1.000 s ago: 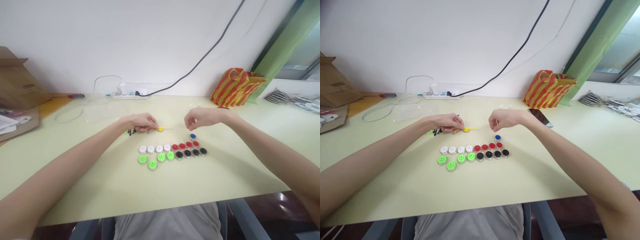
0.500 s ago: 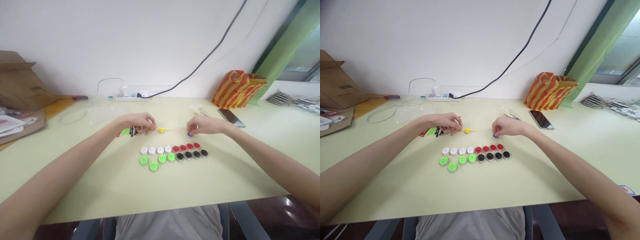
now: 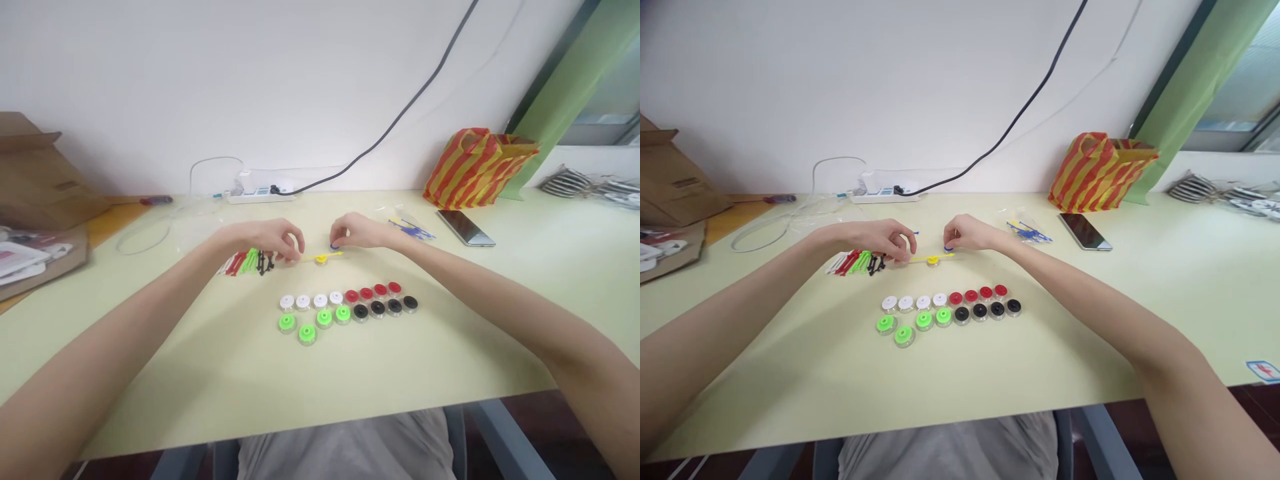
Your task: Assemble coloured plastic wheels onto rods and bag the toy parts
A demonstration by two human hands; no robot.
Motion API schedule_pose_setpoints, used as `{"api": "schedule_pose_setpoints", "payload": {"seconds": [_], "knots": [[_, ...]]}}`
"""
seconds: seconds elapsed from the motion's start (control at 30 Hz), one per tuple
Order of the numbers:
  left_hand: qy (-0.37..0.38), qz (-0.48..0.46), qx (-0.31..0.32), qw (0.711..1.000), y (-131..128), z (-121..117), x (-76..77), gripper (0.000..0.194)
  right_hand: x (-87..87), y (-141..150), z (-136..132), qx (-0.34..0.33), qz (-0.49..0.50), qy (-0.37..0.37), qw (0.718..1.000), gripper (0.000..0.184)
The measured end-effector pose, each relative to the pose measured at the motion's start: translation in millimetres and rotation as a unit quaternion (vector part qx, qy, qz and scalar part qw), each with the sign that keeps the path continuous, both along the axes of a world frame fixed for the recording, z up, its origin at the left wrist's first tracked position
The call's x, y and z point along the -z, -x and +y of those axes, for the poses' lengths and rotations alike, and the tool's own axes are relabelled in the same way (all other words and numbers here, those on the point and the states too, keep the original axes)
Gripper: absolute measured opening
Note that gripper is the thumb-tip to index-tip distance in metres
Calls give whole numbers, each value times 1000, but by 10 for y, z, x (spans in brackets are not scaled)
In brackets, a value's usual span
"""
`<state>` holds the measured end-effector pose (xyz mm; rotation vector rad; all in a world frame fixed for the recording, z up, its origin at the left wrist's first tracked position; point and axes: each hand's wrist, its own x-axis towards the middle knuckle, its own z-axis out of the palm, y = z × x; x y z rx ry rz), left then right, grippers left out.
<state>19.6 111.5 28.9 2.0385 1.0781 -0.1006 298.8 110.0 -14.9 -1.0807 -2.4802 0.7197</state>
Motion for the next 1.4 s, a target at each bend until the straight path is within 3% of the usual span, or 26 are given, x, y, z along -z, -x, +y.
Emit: {"api": "schedule_pose_setpoints", "payload": {"seconds": [0.2, 0.47, 0.6, 0.67, 0.73, 0.87, 0.97, 1.27, 1.4], "knots": [[-86, 5, -67, 994, 179, -133, -165, 31, -65, 303, 125, -67, 4, 12, 998, 10], [-218, -34, -198, 955, 511, -660, -107, 24, -158, 339, 85, -89, -16, 23, 996, 13], [-365, -18, -271, 890, 582, -752, 16, 18, -287, 443, 118, -69, 16, -25, 997, 14], [-443, 24, -285, 849, 618, -720, 117, 17, -329, 630, 143, -65, 13, -57, 996, 10], [-481, 49, -282, 829, 659, -673, 223, 19, -332, 886, 160, -88, -15, -74, 993, 8], [-484, 42, -273, 830, 699, -635, 382, 24, -252, 1366, 174, -142, -111, -112, 977, 18], [-481, 20, -273, 833, 669, -653, 453, 27, -198, 1526, 180, -137, -151, -144, 968, 24], [-478, 15, -249, 842, 590, -636, 594, 29, -220, 1389, 337, -115, -122, -157, 973, 17], [-469, 11, -251, 847, 577, -636, 603, 28, -210, 1375, 370, -154, -110, -137, 972, 16]]}}
